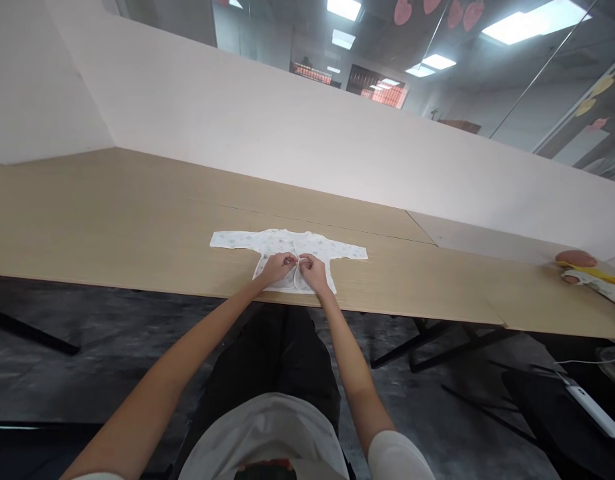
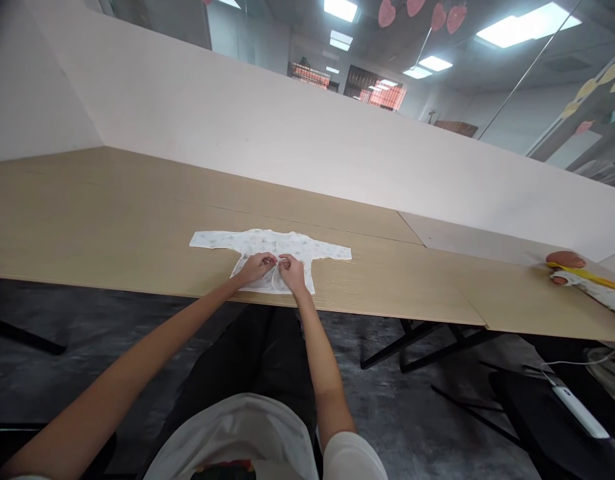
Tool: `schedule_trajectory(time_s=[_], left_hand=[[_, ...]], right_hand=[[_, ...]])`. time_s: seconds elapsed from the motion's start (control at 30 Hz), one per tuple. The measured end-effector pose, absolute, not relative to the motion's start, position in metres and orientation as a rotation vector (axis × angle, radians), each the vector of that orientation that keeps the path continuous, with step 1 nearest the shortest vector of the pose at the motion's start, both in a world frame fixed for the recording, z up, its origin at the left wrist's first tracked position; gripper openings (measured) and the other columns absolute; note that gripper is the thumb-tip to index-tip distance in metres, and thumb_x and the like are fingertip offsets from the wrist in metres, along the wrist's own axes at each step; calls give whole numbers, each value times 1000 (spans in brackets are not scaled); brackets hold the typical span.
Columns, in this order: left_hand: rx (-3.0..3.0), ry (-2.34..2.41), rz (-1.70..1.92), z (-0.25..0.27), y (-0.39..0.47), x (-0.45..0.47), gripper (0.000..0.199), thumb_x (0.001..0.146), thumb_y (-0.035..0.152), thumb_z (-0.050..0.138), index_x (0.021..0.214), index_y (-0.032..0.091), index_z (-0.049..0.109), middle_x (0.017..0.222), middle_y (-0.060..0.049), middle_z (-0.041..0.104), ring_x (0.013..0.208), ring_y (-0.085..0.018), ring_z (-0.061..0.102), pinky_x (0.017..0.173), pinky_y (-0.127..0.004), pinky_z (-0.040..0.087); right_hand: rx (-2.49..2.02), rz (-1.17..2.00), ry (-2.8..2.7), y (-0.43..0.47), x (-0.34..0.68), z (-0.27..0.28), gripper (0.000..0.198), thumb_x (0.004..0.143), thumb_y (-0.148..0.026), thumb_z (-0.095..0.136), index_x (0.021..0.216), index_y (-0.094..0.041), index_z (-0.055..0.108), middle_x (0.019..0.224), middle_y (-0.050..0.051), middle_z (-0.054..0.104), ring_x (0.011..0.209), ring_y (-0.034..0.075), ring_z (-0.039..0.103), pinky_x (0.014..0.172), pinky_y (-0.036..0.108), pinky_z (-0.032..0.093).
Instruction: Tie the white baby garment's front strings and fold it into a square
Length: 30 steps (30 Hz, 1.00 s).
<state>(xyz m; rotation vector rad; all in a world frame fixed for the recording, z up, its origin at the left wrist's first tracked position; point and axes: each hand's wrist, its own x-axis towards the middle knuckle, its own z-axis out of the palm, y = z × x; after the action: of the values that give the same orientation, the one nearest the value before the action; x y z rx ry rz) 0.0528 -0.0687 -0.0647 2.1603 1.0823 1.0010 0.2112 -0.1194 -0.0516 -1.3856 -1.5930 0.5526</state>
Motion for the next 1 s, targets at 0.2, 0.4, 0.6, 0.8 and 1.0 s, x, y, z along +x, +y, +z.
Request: schedule_trajectory(time_s=[0.2,0.4,0.6,0.8,1.0], left_hand=[[2102,1062,1021,-62,-71,53,31,80,40,50,90,16,68,93,-8,73,86,-21,67,83,-34,51],[2053,1006,1060,-56,-77,53,33,80,45,52,87,17,69,91,-8,74,85,-21,67,83,-34,52],[2021,949,1093,-52,-82,53,39,80,54,57,88,18,68,89,-7,74,84,-21,68,82,-33,53],[2042,947,1127,-58,-78,53,33,78,49,58,89,19,65,84,-6,73,80,-20,68,78,-33,54],[2105,954,1116,-56,-78,53,29,80,45,55,88,18,64,84,-7,72,80,-19,67,79,-33,54]], right_hand=[[-1406,479,-1642,-120,211,-52,29,79,-16,53,104,-20,66,81,0,71,69,14,64,76,26,52],[-1385,486,-1677,-118,212,-51,31,77,-13,54,105,-21,65,78,-1,69,69,13,63,74,25,51],[-1393,438,-1726,-119,211,-51,35,75,-9,55,107,-20,64,76,-1,68,70,14,64,74,25,51],[-1423,430,-1745,-122,210,-48,32,75,-9,53,102,-22,65,73,-2,68,71,15,65,73,25,51],[-1451,491,-1678,-120,209,-48,34,70,-8,49,96,-22,66,66,-5,63,69,14,63,71,24,49]])
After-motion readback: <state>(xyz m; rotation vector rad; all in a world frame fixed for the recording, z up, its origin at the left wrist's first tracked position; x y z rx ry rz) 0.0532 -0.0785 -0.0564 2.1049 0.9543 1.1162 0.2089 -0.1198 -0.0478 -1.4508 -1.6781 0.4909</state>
